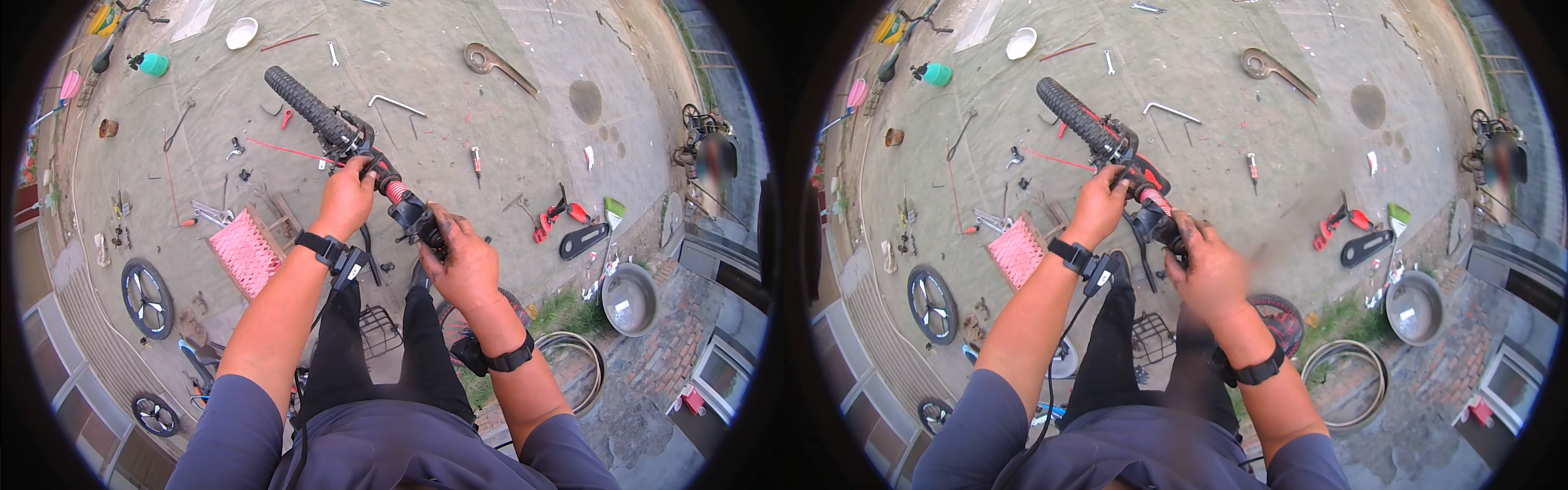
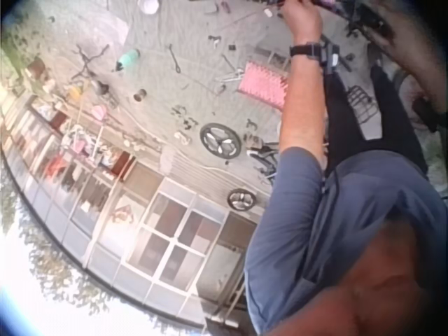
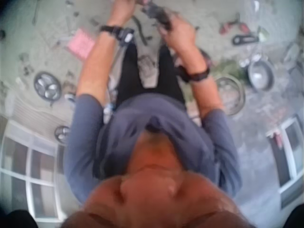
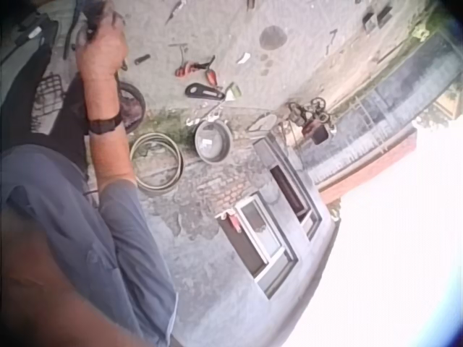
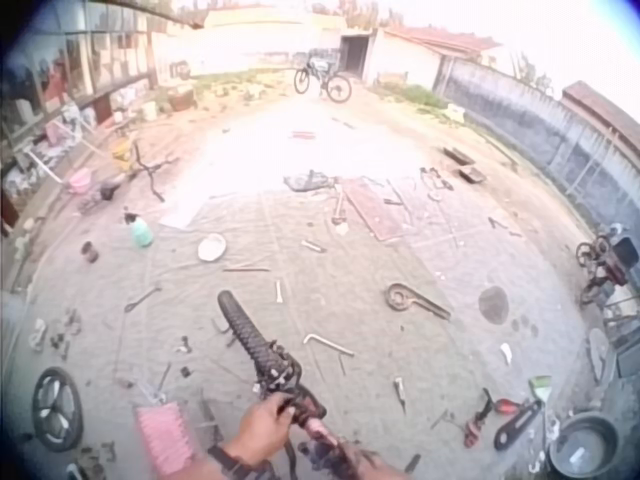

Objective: The person assembles a mountain bike by attaching the handlebar stem and handlebars to the front fork. They insert the stem into the fork steerer tube, align the handlebars, and tighten the bolts to secure the components.

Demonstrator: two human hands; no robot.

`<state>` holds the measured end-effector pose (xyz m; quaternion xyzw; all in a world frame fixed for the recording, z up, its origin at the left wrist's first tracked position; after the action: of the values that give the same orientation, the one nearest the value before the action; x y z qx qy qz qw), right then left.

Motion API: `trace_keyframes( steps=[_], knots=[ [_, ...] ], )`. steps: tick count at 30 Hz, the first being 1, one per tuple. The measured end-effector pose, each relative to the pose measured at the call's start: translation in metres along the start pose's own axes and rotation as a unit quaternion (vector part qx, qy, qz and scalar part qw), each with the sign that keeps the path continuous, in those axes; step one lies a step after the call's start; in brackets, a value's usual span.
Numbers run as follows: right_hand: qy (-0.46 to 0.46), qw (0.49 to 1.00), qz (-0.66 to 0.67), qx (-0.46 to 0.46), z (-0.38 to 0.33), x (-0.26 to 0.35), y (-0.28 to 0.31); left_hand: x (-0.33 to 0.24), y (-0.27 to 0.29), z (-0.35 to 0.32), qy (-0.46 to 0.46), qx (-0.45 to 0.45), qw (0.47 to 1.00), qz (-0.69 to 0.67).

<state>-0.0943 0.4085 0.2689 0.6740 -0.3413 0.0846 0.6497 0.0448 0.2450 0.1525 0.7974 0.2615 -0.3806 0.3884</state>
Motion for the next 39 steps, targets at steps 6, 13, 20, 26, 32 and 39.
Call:
trace_keyframes(
  steps=[6,13,20,26,32,39],
  knots=[
    [-0.039,0.999,0.013,0.034,0.000,0.007,0.005,0.009,0.004,-0.011,-0.009,-0.004,1.000,0.004],
    [-0.033,0.998,0.053,0.024,-0.005,0.001,0.004,0.031,0.021,-0.031,0.025,0.007,1.000,0.009],
    [-0.058,0.996,0.045,0.052,-0.009,-0.002,0.014,0.074,0.046,-0.085,0.087,0.041,0.993,0.073],
    [-0.089,0.994,0.031,0.049,-0.022,-0.012,0.026,0.110,0.057,-0.151,0.145,0.061,0.983,0.090],
    [-0.155,0.978,0.084,0.113,-0.062,-0.035,0.034,0.132,0.074,-0.205,0.201,0.095,0.972,0.077],
    [-0.482,0.702,0.484,0.200,-0.136,-0.060,0.015,0.151,0.105,-0.247,0.246,0.124,0.959,0.060]
  ],
)
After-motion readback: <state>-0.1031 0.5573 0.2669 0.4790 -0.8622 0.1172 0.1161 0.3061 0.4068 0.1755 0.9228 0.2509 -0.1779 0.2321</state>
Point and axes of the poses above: each hand's wrist, its own z-axis towards the middle knuckle, its own y-axis out of the back of the hand, x = y × z, the point moved 1 cm from there along z, towards the middle knuckle, and after that the axes turned 3 degrees about y, right-handed, at the moved point
